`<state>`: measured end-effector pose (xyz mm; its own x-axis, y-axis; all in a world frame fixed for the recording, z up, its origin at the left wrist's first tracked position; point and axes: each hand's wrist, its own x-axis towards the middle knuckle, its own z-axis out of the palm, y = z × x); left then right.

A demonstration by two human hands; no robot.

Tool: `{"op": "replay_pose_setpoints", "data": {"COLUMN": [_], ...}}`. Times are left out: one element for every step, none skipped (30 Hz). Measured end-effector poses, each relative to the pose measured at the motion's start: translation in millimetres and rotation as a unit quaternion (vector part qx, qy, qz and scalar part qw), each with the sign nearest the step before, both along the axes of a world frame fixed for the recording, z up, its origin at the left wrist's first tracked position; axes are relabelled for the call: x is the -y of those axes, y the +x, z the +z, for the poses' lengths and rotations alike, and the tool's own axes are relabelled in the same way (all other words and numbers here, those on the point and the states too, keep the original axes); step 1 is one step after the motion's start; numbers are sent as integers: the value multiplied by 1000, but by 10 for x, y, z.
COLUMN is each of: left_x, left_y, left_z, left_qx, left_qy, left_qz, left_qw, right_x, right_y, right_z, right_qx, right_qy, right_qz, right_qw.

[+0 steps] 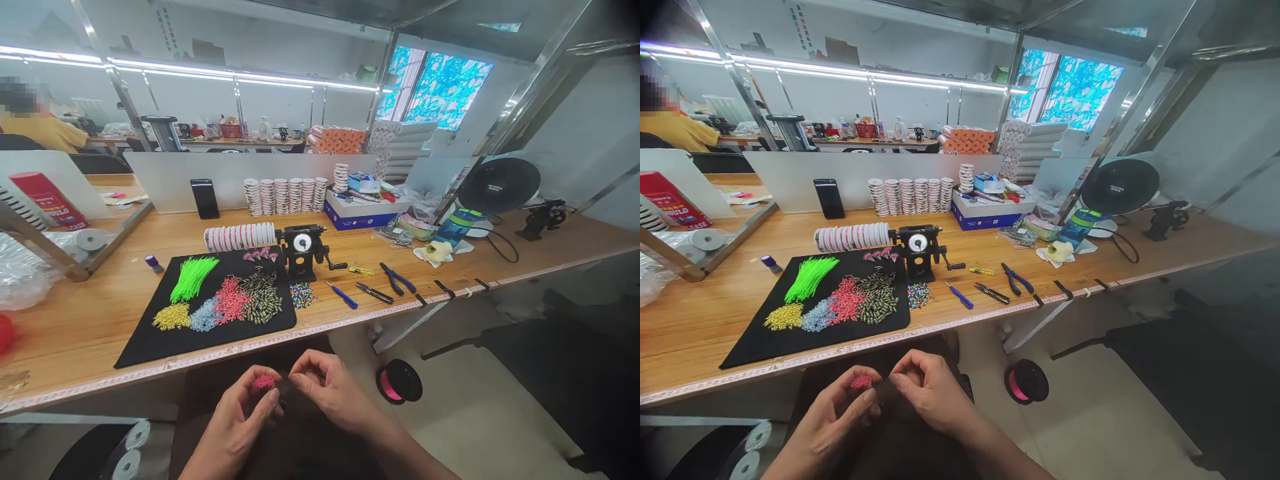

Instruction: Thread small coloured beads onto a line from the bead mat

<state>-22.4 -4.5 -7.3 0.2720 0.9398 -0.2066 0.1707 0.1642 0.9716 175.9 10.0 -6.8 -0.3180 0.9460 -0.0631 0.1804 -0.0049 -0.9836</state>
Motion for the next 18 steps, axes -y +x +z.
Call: {"op": "replay_pose_setpoints", "data": {"left_x": [2, 4, 5, 7, 9, 12, 14, 17, 20, 23, 25, 26, 26, 25, 22, 18, 14, 10], "left_y": [-4, 1, 15, 34, 55, 75, 91, 101, 104, 101, 94, 85, 76, 69, 66, 66, 70, 75], "left_z": [-19, -38, -58, -76, -94, -110, -124, -135, -143, -148, -150, -149, -146, -144, -143, -146, -152, -163], "left_qx": [16, 30, 43, 53, 62, 74, 87, 97, 102, 103, 99, 91, 80, 68, 57, 47, 38, 33], "left_qy": [-12, -18, -21, -20, -19, -20, -20, -21, -21, -20, -19, -17, -16, -16, -15, -15, -15, -16], "left_qz": [-7, -13, -18, -21, -25, -29, -32, -32, -29, -25, -20, -12, -5, 2, 9, 14, 19, 22], "left_qw": [1000, 999, 999, 998, 998, 997, 995, 995, 994, 994, 995, 996, 997, 998, 998, 999, 999, 999], "right_x": [-11, -25, -43, -67, -97, -133, -172, -210, -243, -267, -280, -279, -265, -239, -205, -168, -131, -100], "right_y": [13, 27, 41, 53, 65, 77, 91, 105, 121, 135, 146, 153, 153, 146, 131, 111, 88, 63], "right_z": [-35, -63, -85, -103, -119, -135, -151, -167, -181, -189, -190, -183, -167, -144, -117, -91, -69, -56], "right_qx": [10, 15, 15, 11, 7, 4, 4, 5, 8, 8, 5, 1, -3, -10, -17, -25, -33, -39], "right_qy": [-2, -4, -6, -10, -14, -18, -18, -15, -10, -4, 2, 5, 5, 5, 4, 2, -1, -6], "right_qz": [-3, 0, 5, 7, 4, -6, -21, -41, -59, -74, -85, -88, -83, -71, -53, -35, -19, -11], "right_qw": [1000, 1000, 1000, 1000, 1000, 1000, 1000, 999, 998, 997, 996, 996, 997, 997, 998, 999, 999, 999]}}
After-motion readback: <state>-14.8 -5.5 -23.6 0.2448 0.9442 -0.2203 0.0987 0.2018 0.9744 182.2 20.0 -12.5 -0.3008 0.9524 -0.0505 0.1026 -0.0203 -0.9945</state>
